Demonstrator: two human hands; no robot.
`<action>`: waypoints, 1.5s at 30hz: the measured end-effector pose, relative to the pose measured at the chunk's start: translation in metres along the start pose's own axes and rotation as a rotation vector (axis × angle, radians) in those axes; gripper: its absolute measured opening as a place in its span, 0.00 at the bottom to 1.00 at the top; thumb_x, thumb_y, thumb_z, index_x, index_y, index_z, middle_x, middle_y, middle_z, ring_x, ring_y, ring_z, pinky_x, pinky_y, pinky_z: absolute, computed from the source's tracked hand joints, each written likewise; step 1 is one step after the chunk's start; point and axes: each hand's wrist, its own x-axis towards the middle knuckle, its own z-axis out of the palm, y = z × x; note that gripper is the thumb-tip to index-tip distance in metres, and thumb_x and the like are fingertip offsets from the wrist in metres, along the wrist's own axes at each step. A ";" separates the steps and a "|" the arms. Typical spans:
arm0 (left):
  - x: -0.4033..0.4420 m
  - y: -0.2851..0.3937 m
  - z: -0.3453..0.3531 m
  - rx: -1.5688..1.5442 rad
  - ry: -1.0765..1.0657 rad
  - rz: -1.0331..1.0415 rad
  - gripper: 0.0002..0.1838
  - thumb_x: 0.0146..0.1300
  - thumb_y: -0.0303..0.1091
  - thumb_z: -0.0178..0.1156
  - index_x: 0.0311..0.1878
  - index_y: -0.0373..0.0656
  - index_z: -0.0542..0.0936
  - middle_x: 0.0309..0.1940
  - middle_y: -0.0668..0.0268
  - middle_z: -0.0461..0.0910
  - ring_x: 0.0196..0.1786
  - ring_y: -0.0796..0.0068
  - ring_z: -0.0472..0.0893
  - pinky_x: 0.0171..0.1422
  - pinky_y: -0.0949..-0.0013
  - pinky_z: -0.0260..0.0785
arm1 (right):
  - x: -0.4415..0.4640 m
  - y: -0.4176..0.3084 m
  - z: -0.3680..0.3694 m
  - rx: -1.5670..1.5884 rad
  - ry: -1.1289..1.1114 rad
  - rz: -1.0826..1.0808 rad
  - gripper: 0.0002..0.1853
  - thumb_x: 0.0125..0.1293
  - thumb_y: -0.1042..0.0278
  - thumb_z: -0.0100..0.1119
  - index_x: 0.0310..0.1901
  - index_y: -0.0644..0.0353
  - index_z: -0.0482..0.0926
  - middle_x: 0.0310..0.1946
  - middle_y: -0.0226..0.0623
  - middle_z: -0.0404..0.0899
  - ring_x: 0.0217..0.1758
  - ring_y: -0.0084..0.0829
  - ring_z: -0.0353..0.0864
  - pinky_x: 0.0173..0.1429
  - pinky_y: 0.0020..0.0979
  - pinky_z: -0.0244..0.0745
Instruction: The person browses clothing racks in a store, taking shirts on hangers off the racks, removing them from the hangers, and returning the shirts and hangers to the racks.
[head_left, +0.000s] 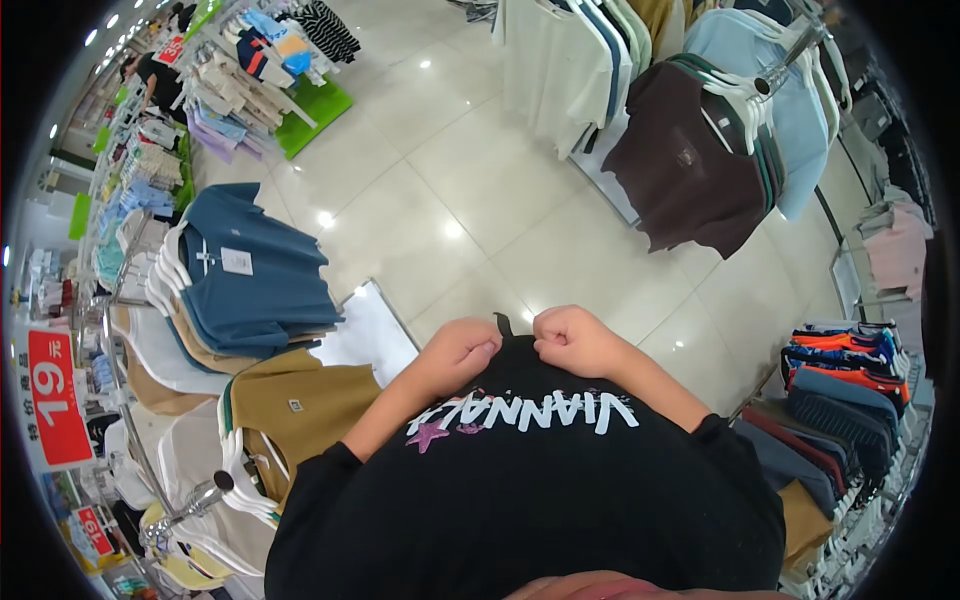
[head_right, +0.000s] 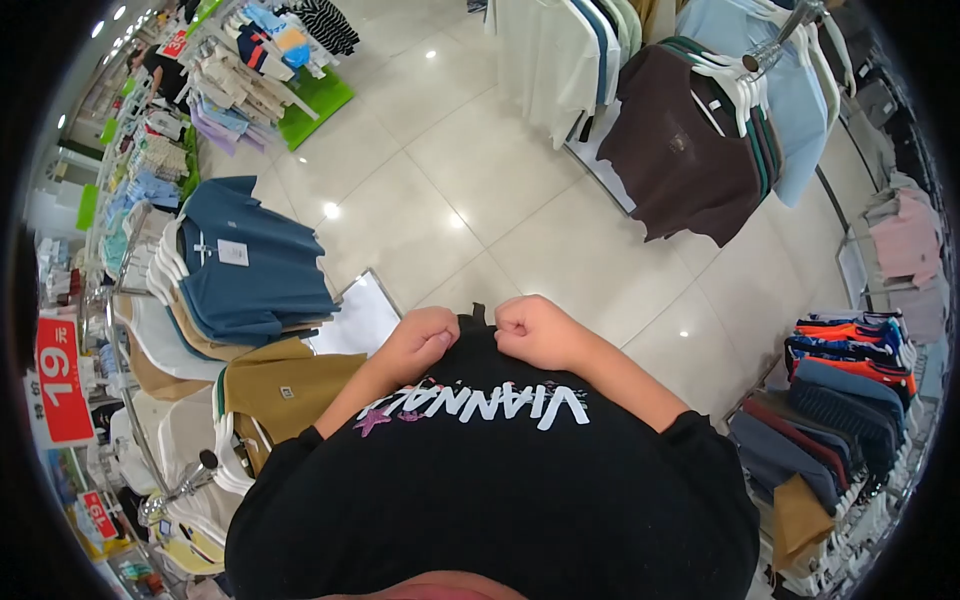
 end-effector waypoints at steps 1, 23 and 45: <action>0.012 -0.003 -0.002 0.000 -0.009 0.003 0.08 0.63 0.31 0.52 0.32 0.37 0.74 0.28 0.58 0.73 0.33 0.56 0.74 0.42 0.58 0.68 | 0.001 0.005 -0.008 0.049 0.048 0.005 0.17 0.60 0.77 0.61 0.21 0.63 0.61 0.21 0.37 0.66 0.26 0.34 0.66 0.34 0.36 0.66; 0.293 -0.109 -0.199 -0.119 -0.292 0.233 0.06 0.62 0.29 0.53 0.30 0.37 0.73 0.25 0.56 0.73 0.34 0.52 0.73 0.42 0.53 0.67 | 0.225 0.004 -0.171 -0.031 0.321 0.117 0.19 0.59 0.78 0.63 0.21 0.63 0.59 0.19 0.36 0.64 0.25 0.28 0.63 0.32 0.36 0.65; 0.515 -0.134 -0.280 0.012 -0.273 0.153 0.05 0.61 0.26 0.52 0.30 0.39 0.74 0.25 0.58 0.72 0.32 0.56 0.73 0.40 0.56 0.66 | 0.352 0.085 -0.400 -0.114 0.887 0.072 0.06 0.67 0.73 0.66 0.40 0.61 0.77 0.51 0.41 0.78 0.52 0.38 0.77 0.58 0.35 0.74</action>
